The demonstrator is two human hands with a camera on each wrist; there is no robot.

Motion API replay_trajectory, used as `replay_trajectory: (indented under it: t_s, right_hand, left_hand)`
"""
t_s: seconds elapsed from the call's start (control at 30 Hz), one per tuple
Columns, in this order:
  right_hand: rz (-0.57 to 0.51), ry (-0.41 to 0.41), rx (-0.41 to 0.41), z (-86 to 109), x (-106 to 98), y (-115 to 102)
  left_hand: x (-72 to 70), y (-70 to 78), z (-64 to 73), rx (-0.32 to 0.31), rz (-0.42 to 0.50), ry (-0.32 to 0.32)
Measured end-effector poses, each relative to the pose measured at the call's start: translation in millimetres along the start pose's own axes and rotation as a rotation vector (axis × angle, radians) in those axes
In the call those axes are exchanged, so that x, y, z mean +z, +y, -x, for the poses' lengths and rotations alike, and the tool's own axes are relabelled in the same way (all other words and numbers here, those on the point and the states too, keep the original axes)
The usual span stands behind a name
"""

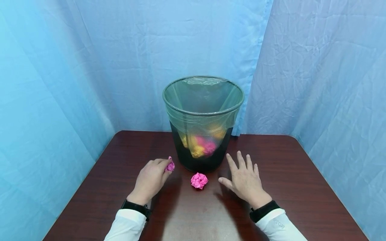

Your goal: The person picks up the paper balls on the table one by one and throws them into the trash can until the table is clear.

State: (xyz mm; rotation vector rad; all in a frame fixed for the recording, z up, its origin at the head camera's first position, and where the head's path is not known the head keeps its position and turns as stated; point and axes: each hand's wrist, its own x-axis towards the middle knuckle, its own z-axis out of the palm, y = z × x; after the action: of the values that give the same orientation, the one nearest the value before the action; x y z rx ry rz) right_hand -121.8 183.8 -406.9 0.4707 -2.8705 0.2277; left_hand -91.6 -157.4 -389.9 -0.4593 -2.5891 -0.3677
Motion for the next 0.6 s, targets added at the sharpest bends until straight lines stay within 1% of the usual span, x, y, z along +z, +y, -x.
replay_trajectory:
  t_s: [0.1,0.33,0.6]
  right_hand:
    - [-0.003,0.002,0.002,-1.8,-3,0]
    - [-0.013,0.012,-0.006,-4.9,-12,1]
    - [-0.002,0.028,-0.014,-9.1,-23,-1]
  left_hand:
    - [-7.6,-3.1,-4.0,0.015,0.010,0.040]
    - [-27.3,-5.4,-14.2,0.013,0.013,0.082]
    - [-48.9,-7.3,-29.0,0.021,0.020,0.161]
